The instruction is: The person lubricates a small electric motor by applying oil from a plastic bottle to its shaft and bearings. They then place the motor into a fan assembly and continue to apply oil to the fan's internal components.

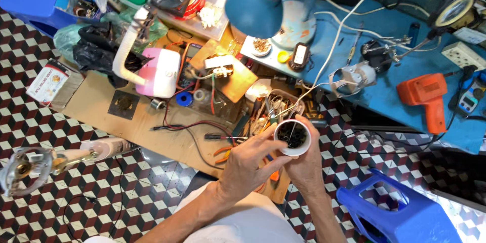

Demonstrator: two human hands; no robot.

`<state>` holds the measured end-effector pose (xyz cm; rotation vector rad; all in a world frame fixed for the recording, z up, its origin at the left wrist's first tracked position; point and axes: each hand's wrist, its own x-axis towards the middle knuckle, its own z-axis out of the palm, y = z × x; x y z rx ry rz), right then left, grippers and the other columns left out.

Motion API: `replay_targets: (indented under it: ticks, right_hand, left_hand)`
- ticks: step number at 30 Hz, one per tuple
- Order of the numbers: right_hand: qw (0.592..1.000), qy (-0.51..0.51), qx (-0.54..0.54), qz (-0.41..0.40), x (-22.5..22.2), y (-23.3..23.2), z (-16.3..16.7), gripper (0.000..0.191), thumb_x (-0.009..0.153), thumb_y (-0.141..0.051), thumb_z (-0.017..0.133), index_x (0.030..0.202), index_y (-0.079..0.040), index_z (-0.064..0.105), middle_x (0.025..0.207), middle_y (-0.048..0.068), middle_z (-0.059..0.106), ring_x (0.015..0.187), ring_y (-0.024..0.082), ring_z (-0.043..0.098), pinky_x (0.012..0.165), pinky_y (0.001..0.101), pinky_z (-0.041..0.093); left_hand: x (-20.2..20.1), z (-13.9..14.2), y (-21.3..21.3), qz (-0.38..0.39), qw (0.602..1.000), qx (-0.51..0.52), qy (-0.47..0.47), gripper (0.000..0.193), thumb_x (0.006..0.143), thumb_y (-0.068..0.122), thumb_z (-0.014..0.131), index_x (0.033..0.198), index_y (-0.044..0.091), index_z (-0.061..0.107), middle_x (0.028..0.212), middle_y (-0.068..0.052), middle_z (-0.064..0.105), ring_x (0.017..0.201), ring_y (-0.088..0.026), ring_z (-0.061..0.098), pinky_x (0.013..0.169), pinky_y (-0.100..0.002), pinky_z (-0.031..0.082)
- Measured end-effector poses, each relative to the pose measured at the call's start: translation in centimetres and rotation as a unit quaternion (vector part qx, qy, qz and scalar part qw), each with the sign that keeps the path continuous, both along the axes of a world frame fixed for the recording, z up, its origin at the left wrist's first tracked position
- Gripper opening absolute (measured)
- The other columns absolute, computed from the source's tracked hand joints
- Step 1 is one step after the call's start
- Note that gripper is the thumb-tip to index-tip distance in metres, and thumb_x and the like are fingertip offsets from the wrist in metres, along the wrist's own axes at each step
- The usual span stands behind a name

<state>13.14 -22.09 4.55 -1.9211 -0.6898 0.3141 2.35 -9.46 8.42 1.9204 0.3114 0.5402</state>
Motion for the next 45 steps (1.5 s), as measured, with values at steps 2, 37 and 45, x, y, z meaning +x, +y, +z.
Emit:
replay_targets:
  ticks: [2,37,45]
  right_hand:
    - [0.999,-0.016,0.034,-0.007,-1.3,0.2,0.3,0.082,0.077,-0.012,0.088,0.143,0.0,0.041,0.131,0.015,0.058,0.113,0.022,0.065,0.096,0.0314,0.055]
    - [0.994,-0.044,-0.083,0.064,-4.7,1.7,2.6,0.077,0.077,-0.009,0.088,0.14,-0.006,0.045,0.125,0.013,0.065,0.109,0.023,0.071,0.09,0.0332,0.059]
    - [0.994,-0.055,-0.052,0.073,-6.0,4.1,2.6,0.078,0.074,-0.009,0.088,0.138,-0.004,0.045,0.124,0.015,0.061,0.11,0.024,0.069,0.092,0.0335,0.059]
  left_hand:
    - [-1.6,-0.3,0.9,0.005,0.995,-0.096,-0.033,0.042,0.091,0.022,0.079,0.126,0.005,0.063,0.123,-0.014,0.073,0.094,-0.016,0.077,0.081,-0.031,0.062]
    - [-5.8,-1.6,4.0,0.077,0.989,-0.128,0.023,0.02,0.101,0.006,0.062,0.121,0.004,0.062,0.128,-0.015,0.07,0.099,-0.021,0.075,0.083,-0.032,0.061]
    - [-4.3,-6.5,6.9,0.017,0.872,-0.422,0.247,0.036,0.102,0.037,0.055,0.123,0.01,0.067,0.104,-0.005,0.075,0.088,-0.012,0.066,0.073,-0.029,0.055]
